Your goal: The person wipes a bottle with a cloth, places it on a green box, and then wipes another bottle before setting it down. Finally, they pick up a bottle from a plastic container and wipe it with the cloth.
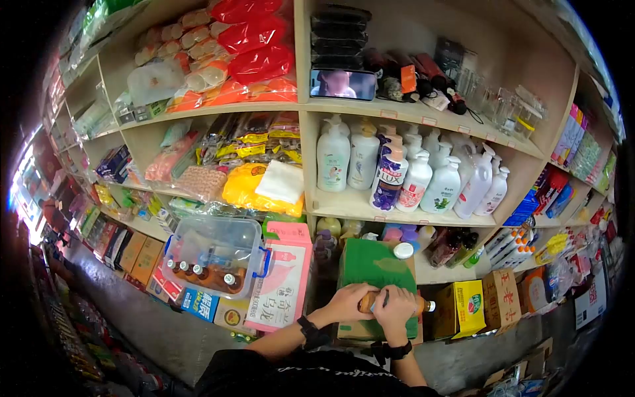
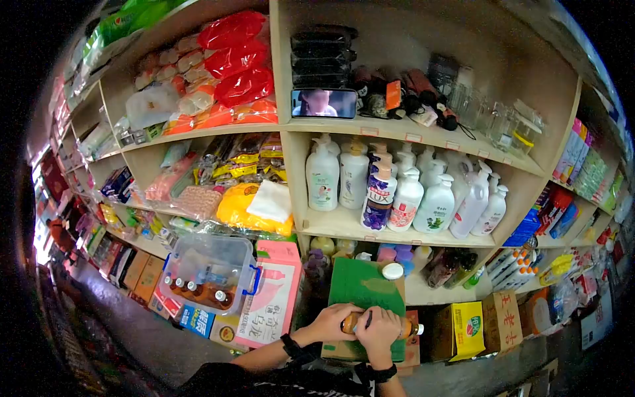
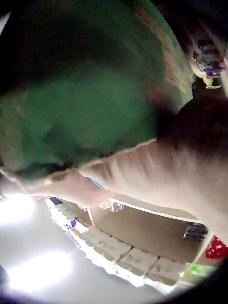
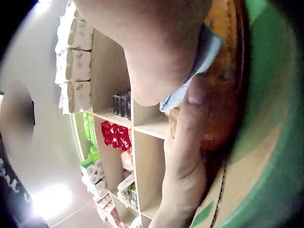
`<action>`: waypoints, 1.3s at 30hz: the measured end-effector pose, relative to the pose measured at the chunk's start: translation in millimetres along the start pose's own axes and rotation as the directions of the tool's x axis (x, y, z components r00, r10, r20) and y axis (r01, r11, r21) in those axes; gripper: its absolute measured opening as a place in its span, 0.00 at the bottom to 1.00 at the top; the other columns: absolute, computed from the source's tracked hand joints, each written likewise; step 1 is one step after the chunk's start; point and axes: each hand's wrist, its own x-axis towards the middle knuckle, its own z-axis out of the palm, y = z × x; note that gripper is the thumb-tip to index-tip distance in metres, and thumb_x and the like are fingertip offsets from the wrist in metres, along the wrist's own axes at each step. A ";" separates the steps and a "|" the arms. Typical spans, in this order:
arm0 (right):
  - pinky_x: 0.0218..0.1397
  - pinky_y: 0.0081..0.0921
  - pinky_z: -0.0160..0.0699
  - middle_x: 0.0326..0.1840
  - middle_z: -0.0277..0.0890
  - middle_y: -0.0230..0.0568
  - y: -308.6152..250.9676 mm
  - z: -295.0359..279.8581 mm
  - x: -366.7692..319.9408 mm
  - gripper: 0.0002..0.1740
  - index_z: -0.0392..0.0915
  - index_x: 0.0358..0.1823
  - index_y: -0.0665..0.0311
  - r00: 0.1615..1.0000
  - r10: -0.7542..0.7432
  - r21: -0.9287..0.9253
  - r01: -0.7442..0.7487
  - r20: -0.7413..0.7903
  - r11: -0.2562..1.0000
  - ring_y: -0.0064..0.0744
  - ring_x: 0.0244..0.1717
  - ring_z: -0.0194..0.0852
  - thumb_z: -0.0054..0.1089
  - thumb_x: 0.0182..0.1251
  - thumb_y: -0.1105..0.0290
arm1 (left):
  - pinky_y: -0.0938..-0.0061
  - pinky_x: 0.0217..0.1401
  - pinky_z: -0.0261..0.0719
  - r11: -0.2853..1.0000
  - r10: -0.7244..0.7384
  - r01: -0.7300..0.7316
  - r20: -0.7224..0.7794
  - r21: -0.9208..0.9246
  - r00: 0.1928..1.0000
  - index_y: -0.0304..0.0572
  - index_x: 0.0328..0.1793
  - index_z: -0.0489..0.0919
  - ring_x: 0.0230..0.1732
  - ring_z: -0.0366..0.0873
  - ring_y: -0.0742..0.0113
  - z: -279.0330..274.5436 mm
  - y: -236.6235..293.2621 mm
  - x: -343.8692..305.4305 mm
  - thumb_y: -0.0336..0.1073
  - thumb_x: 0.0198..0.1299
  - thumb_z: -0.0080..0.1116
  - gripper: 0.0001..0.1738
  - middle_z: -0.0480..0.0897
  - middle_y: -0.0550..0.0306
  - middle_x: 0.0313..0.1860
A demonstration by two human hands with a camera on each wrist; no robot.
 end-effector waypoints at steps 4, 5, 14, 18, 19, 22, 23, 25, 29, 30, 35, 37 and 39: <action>0.40 0.46 0.74 0.27 0.83 0.46 1.0 1.9 -1.7 0.09 0.81 0.27 0.61 0.997 0.070 -0.039 -0.068 0.045 0.997 0.52 0.31 0.80 0.59 0.64 0.66 | 0.54 0.66 0.82 1.000 -0.008 0.008 -0.002 -0.007 1.000 0.47 0.70 0.78 0.63 0.83 0.46 0.1 0.5 -0.7 0.51 0.47 0.83 0.43 0.85 0.49 0.61; 0.41 0.48 0.73 0.28 0.83 0.45 -1.0 1.0 -0.1 0.09 0.80 0.27 0.59 0.996 0.087 -0.039 -0.086 0.037 0.996 0.53 0.31 0.80 0.59 0.64 0.66 | 0.54 0.66 0.82 1.000 -0.004 0.004 -0.003 0.007 1.000 0.47 0.70 0.78 0.62 0.84 0.46 -1.0 1.4 -0.1 0.51 0.48 0.83 0.43 0.85 0.49 0.61; 0.49 0.47 0.76 0.26 0.83 0.50 1.8 2.2 -0.9 0.14 0.81 0.26 0.64 0.989 0.145 -0.049 -0.143 0.024 0.988 0.53 0.30 0.80 0.55 0.68 0.66 | 0.56 0.61 0.84 0.999 0.048 -0.047 -0.062 0.012 0.997 0.45 0.71 0.76 0.60 0.85 0.45 1.5 2.7 -0.5 0.54 0.52 0.81 0.43 0.85 0.48 0.60; 0.58 0.49 0.78 0.27 0.82 0.51 12.1 5.8 0.0 0.16 0.81 0.25 0.67 0.983 0.180 -0.044 -0.182 -0.046 0.982 0.54 0.34 0.80 0.52 0.69 0.68 | 0.56 0.61 0.85 1.000 0.010 -0.009 -0.050 0.017 0.999 0.45 0.70 0.77 0.60 0.85 0.45 1.9 8.2 0.4 0.56 0.55 0.80 0.42 0.86 0.47 0.59; 0.58 0.49 0.78 0.27 0.82 0.51 16.6 3.1 1.3 0.16 0.81 0.25 0.67 0.980 0.190 -0.047 -0.193 -0.055 0.980 0.54 0.34 0.80 0.52 0.69 0.68 | 0.56 0.61 0.85 1.000 0.019 -0.018 -0.039 0.019 0.999 0.45 0.70 0.77 0.60 0.85 0.45 2.4 7.3 -0.3 0.56 0.55 0.80 0.42 0.86 0.47 0.59; 0.52 0.49 0.79 0.30 0.81 0.55 56.1 1.0 -6.2 0.14 0.80 0.24 0.70 0.987 0.156 -0.291 -0.157 -0.025 0.944 0.58 0.35 0.79 0.52 0.65 0.71 | 0.56 0.64 0.85 0.995 0.062 -0.057 -0.067 0.081 0.996 0.46 0.72 0.76 0.63 0.85 0.44 5.1 5.9 -1.6 0.58 0.56 0.79 0.42 0.86 0.47 0.62; 0.46 0.51 0.80 0.31 0.82 0.58 63.2 -2.8 -5.0 0.17 0.82 0.27 0.73 0.977 0.211 -0.255 -0.215 -0.043 0.943 0.63 0.34 0.80 0.50 0.68 0.68 | 0.56 0.65 0.84 0.994 0.068 -0.063 -0.059 0.089 0.996 0.46 0.73 0.76 0.65 0.84 0.44 5.0 6.9 -2.7 0.58 0.57 0.79 0.43 0.86 0.47 0.64; 0.44 0.53 0.80 0.32 0.83 0.63 62.5 -15.2 -1.5 0.21 0.85 0.32 0.74 0.825 0.565 0.105 -0.563 0.018 0.819 0.68 0.35 0.81 0.47 0.71 0.65 | 0.56 0.67 0.84 0.993 0.074 -0.070 -0.038 0.099 0.997 0.47 0.74 0.76 0.66 0.84 0.44 5.6 6.8 -4.6 0.58 0.57 0.78 0.43 0.85 0.47 0.65; 0.45 0.53 0.80 0.34 0.83 0.67 60.8 -17.4 -1.9 0.24 0.87 0.37 0.74 0.802 0.596 0.187 -0.581 -0.029 0.792 0.69 0.37 0.83 0.45 0.73 0.62 | 0.58 0.66 0.84 0.990 0.111 -0.104 -0.067 0.092 0.992 0.47 0.73 0.76 0.63 0.84 0.44 6.9 6.6 -5.3 0.53 0.55 0.80 0.42 0.85 0.50 0.66; 0.43 0.54 0.79 0.33 0.83 0.66 65.3 -12.0 -5.4 0.24 0.86 0.36 0.74 0.816 0.575 0.168 -0.560 -0.060 0.812 0.68 0.35 0.82 0.46 0.74 0.62 | 0.58 0.65 0.84 0.990 0.112 -0.105 -0.077 0.092 0.991 0.48 0.73 0.76 0.63 0.84 0.44 6.3 7.3 -4.3 0.53 0.55 0.80 0.42 0.85 0.50 0.65; 0.38 0.55 0.74 0.28 0.80 0.62 64.9 -11.6 -9.3 0.23 0.84 0.34 0.73 0.780 0.626 0.160 -0.617 -0.012 0.771 0.67 0.30 0.78 0.47 0.77 0.61 | 0.57 0.65 0.85 0.989 0.096 -0.093 -0.018 0.117 0.995 0.47 0.74 0.76 0.65 0.84 0.45 3.9 6.8 -3.4 0.57 0.56 0.80 0.43 0.85 0.48 0.65; 0.37 0.55 0.73 0.28 0.80 0.62 66.1 -11.4 -11.7 0.23 0.85 0.35 0.73 0.783 0.622 0.173 -0.611 -0.010 0.772 0.65 0.31 0.79 0.47 0.77 0.61 | 0.58 0.64 0.86 0.985 0.133 -0.126 -0.056 0.116 0.990 0.46 0.73 0.77 0.63 0.85 0.47 5.2 6.0 -2.5 0.56 0.56 0.80 0.42 0.85 0.49 0.65; 0.38 0.54 0.73 0.28 0.80 0.60 60.0 -13.2 -10.3 0.20 0.84 0.33 0.71 0.781 0.624 0.146 -0.618 -0.001 0.773 0.63 0.31 0.78 0.49 0.76 0.64 | 0.58 0.64 0.86 0.987 0.132 -0.124 -0.064 0.106 0.989 0.47 0.72 0.77 0.63 0.86 0.48 5.9 6.0 -2.0 0.55 0.55 0.81 0.42 0.85 0.49 0.64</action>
